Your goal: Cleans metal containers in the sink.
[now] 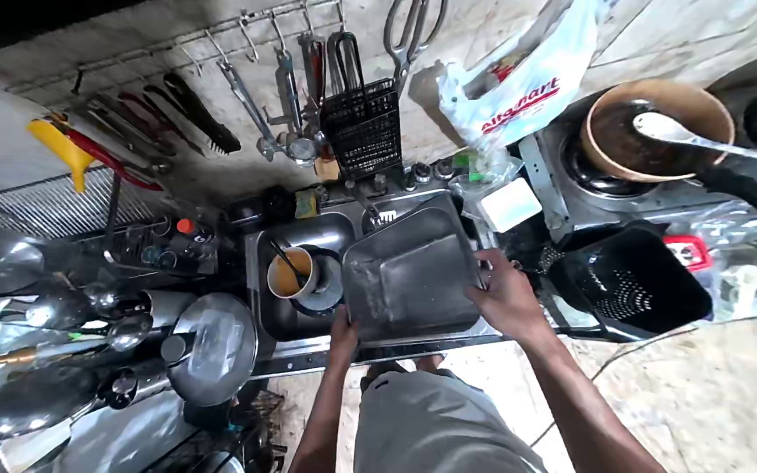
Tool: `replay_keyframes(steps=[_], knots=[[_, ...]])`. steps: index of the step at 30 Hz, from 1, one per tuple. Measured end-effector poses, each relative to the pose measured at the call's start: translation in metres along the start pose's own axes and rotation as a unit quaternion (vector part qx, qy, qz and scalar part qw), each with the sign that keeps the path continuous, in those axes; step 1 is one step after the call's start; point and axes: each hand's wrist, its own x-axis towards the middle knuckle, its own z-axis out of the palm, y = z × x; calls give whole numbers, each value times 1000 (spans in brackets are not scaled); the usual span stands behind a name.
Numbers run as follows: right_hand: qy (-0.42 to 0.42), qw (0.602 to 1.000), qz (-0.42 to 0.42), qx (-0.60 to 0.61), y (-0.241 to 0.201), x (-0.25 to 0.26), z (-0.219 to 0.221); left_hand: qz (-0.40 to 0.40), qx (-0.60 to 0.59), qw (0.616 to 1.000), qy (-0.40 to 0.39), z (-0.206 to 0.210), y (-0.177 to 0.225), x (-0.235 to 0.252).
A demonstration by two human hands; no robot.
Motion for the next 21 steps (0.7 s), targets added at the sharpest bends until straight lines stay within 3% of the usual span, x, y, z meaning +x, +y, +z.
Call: replay_keyframes(steps=[5,13,16,21], knots=[[65,992,55,-91,-34,-12,-1,27,112,993,6,71,-5,55],[128,966,-13,-226,-70,-1,38,114,199,966,-121,131,8,120],[150,933,-102,-310,-58,-1,60,118,131,971,-161,155,26,120],[197,884,-175,-385,-18,-16,77,-12,-101,973,-207,168,82,100]])
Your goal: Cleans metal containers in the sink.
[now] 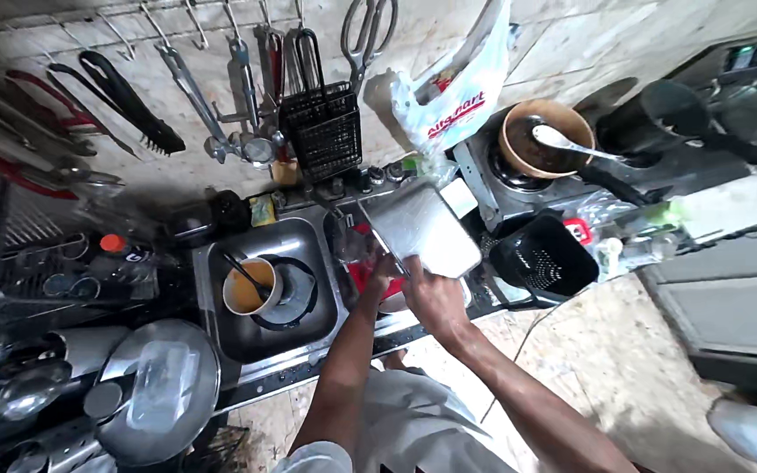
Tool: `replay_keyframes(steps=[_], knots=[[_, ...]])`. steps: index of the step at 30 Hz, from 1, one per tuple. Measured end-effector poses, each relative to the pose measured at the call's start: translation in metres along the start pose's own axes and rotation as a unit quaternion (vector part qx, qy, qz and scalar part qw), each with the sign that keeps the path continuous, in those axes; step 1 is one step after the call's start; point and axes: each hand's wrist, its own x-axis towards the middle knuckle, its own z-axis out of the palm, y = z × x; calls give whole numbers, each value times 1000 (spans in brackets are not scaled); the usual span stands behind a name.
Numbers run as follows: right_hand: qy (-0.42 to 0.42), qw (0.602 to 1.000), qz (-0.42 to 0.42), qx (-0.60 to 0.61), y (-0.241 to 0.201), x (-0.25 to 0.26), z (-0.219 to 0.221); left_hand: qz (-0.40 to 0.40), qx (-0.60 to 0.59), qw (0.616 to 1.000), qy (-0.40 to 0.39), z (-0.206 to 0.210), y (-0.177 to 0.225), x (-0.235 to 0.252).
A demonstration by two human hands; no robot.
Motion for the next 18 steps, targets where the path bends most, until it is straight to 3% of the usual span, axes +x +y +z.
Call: replay_keyframes(steps=[2,5,8,9,11,13,15,18], knots=[[59,998,-6,-25,15,-13,6,15,25,999,-16,0,7,-2],[114,993,7,6,44,-30,15,59,239,969,-19,-7,13,-10],[140,986,79,50,68,-41,29,114,261,958,-14,-12,-1,9],[124,984,111,60,74,-44,32,106,205,973,-11,-12,-5,16],[118,979,139,93,89,-48,38,49,-24,998,-6,-6,4,18],[144,973,136,121,100,-55,39,18,-69,997,0,-13,15,11],[162,970,136,122,106,-62,34,56,96,993,44,-42,11,28],[203,962,141,116,110,-75,32,108,368,906,178,-128,13,57]])
